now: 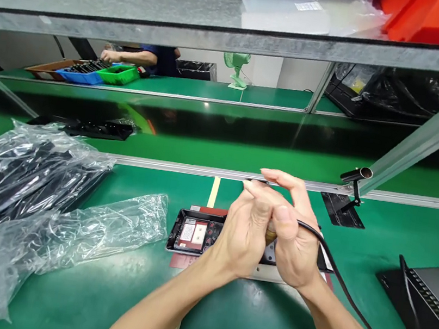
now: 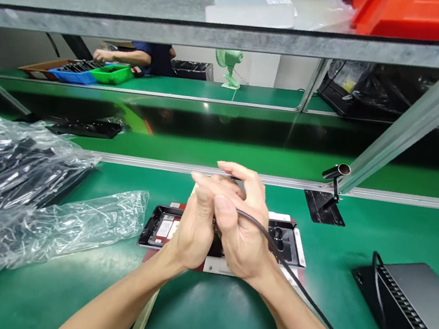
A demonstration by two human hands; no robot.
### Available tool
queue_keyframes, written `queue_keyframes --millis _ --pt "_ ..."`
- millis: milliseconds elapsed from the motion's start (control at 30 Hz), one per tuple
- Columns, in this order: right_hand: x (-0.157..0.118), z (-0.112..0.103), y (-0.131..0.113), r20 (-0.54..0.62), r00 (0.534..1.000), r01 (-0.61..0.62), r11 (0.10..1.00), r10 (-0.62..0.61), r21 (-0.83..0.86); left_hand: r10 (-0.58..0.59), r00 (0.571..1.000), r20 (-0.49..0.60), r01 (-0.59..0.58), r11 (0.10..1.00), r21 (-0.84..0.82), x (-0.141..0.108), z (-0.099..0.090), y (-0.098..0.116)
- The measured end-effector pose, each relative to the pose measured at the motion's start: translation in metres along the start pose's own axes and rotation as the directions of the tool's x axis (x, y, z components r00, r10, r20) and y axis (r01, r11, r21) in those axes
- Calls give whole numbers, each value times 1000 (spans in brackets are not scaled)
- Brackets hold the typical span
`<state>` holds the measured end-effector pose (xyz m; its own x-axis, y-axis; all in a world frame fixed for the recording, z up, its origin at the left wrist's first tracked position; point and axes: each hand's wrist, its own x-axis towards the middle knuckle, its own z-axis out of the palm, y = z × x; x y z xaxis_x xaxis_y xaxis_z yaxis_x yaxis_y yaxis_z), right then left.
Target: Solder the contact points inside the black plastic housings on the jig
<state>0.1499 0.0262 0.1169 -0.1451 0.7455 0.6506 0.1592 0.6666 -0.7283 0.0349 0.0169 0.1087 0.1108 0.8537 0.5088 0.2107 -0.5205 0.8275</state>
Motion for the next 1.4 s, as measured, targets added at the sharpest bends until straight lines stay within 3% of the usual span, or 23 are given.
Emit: queue_keyframes --millis 100,167,233,300,433,600,733,1400 --pt "-1 1 0 -31 1000 8 999 -7 52 -9 999 -39 11 998 59 -6 -14 -15" --pt "-2 4 0 -61 996 -54 987 64 154 -41 998 -42 49 979 196 -16 -25 -33" --pt "-4 7 1 -67 984 -142 950 166 280 -61 998 -1 57 924 379 -28 -36 -51" --pt "-5 11 0 -56 968 -206 904 244 375 -76 996 53 44 890 454 -40 -46 -67" --pt "-5 18 -4 -115 951 -210 871 288 445 -157 972 177 27 817 576 -57 -52 -84" --pt "-1 22 -8 -142 937 -204 829 320 520 -118 966 230 -80 710 699 -65 -43 -88" --pt "2 22 -9 -137 944 -198 847 300 494 -76 971 227 -121 660 741 -67 -39 -92" --pt "3 24 -10 -170 928 -204 836 331 510 -87 976 201 -106 617 780 -69 -37 -91"
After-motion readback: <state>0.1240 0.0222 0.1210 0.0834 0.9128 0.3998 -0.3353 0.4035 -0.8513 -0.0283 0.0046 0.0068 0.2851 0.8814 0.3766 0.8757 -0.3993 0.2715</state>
